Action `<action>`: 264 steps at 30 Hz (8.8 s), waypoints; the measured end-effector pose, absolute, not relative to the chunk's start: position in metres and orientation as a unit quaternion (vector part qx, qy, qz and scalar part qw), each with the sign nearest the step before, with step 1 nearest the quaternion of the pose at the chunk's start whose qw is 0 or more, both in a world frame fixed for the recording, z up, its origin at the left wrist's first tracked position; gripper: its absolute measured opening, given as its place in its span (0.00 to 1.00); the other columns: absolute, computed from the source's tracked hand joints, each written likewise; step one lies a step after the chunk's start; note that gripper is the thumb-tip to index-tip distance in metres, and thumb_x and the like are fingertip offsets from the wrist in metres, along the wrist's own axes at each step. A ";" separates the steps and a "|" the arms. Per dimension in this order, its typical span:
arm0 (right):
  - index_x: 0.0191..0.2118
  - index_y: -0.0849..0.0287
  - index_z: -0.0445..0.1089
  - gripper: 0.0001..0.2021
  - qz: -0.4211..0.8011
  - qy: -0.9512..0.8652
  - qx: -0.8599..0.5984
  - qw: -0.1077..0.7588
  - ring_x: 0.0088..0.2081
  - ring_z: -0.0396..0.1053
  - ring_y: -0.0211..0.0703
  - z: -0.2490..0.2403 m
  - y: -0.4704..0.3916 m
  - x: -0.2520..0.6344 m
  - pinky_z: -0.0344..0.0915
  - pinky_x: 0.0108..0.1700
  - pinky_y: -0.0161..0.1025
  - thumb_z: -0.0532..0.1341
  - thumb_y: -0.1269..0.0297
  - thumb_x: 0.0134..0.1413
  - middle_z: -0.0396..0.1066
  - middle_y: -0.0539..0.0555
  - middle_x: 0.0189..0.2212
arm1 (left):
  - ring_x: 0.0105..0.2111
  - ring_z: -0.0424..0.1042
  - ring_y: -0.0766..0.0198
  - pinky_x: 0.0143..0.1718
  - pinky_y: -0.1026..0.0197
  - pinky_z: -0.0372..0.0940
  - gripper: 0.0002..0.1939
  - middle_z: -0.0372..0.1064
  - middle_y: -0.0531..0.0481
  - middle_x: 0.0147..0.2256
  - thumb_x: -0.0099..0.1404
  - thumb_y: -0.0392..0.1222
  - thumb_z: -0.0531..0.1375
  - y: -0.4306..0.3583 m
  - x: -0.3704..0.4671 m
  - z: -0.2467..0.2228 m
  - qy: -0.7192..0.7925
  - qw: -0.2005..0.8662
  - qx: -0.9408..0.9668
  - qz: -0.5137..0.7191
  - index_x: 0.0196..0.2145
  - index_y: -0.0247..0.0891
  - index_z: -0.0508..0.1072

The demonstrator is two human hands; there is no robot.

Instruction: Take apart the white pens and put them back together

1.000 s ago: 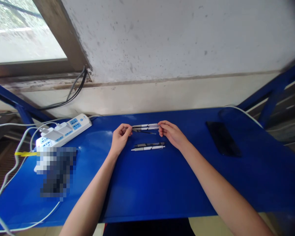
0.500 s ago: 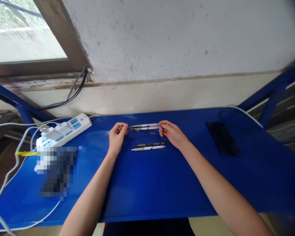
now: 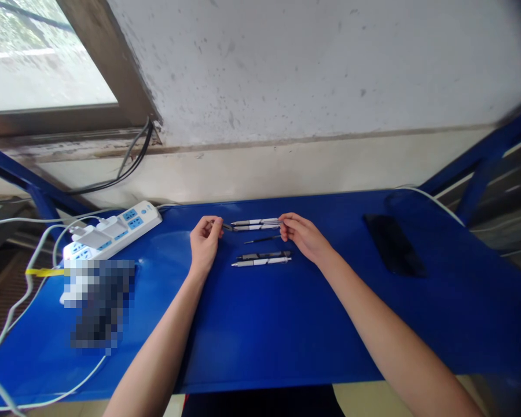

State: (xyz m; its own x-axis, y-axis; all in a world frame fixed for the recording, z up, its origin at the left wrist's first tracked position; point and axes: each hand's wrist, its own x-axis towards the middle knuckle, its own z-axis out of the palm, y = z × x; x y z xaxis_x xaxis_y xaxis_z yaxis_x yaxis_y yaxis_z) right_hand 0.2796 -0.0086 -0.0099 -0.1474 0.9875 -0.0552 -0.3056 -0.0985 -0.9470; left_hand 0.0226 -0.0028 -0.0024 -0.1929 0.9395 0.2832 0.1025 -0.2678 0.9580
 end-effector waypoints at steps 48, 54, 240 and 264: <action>0.37 0.57 0.75 0.11 0.610 -0.401 -0.419 0.539 0.28 0.67 0.40 -0.008 -0.008 0.278 0.62 0.27 0.37 0.65 0.56 0.51 0.72 0.53 0.28 | 0.27 0.66 0.68 0.29 0.65 0.61 0.16 0.70 0.50 0.30 0.63 0.50 0.60 0.001 0.025 -0.008 0.438 0.502 0.545 0.509 0.42 0.36 0.74; 0.35 0.58 0.74 0.13 0.423 -0.495 -0.539 0.534 0.30 0.69 0.42 -0.010 -0.008 0.279 0.61 0.30 0.37 0.63 0.53 0.53 0.74 0.53 0.27 | 0.27 0.66 0.68 0.28 0.66 0.60 0.15 0.68 0.53 0.27 0.58 0.47 0.65 0.000 0.024 -0.010 0.452 0.497 0.541 0.506 0.40 0.38 0.72; 0.43 0.54 0.77 0.13 0.635 -0.450 -0.388 0.494 0.38 0.73 0.45 -0.006 -0.012 0.276 0.66 0.35 0.39 0.65 0.55 0.54 0.77 0.57 0.37 | 0.22 0.62 0.67 0.26 0.65 0.58 0.16 0.64 0.55 0.21 0.61 0.54 0.61 -0.005 0.026 -0.003 0.467 0.445 0.627 0.438 0.36 0.38 0.74; 0.43 0.55 0.77 0.14 0.631 -0.461 -0.395 0.484 0.38 0.72 0.45 -0.006 -0.013 0.274 0.66 0.34 0.39 0.65 0.54 0.54 0.77 0.58 0.37 | 0.23 0.64 0.68 0.27 0.65 0.59 0.15 0.66 0.55 0.24 0.60 0.51 0.63 -0.006 0.027 -0.002 0.447 0.475 0.613 0.445 0.40 0.39 0.72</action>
State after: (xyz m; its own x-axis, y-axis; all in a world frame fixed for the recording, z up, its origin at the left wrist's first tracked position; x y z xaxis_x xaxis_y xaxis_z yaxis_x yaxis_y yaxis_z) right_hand 0.2742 -0.0125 -0.0062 -0.2202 0.9740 -0.0524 -0.2461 -0.1075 -0.9633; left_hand 0.0266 -0.0057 -0.0024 0.2040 0.9715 0.1211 0.1261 -0.1487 0.9808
